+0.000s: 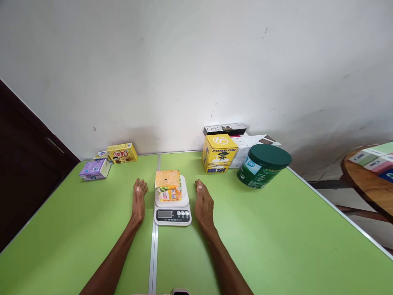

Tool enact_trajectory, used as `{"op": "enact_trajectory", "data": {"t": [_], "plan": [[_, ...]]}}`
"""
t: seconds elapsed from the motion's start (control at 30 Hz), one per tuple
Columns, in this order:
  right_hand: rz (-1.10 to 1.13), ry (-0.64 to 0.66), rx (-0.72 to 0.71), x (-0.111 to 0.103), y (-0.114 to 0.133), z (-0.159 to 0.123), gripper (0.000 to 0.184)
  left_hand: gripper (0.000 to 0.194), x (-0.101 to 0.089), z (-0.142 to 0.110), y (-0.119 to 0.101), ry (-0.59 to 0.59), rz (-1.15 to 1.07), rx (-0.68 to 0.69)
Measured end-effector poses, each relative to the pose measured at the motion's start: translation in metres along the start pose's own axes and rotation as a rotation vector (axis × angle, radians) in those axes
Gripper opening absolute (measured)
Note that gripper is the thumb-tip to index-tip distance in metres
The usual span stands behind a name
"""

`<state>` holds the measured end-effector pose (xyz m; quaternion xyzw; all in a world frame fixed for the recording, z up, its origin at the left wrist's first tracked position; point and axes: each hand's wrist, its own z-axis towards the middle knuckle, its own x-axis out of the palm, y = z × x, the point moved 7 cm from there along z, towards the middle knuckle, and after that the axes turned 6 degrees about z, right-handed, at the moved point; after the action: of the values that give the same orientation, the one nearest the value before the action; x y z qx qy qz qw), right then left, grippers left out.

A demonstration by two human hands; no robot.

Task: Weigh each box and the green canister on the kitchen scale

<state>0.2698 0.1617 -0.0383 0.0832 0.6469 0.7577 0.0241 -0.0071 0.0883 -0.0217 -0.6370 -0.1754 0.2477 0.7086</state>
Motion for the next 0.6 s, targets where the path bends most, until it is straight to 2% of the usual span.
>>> {"op": "enact_trajectory", "data": {"t": [0.37,0.47,0.6], "plan": [[-0.019,0.007,0.032,0.002,0.003,0.000,0.086,0.090,0.001,-0.003,-0.004,-0.007,0.035,0.004],[-0.012,0.021,0.041,-0.003,0.017,-0.005,0.086,0.090,-0.001,-0.010,-0.013,0.004,0.107,0.027],[-0.037,0.056,0.045,-0.004,0.048,-0.024,0.078,0.083,0.004,-0.033,-0.041,0.079,0.192,0.134]]}}
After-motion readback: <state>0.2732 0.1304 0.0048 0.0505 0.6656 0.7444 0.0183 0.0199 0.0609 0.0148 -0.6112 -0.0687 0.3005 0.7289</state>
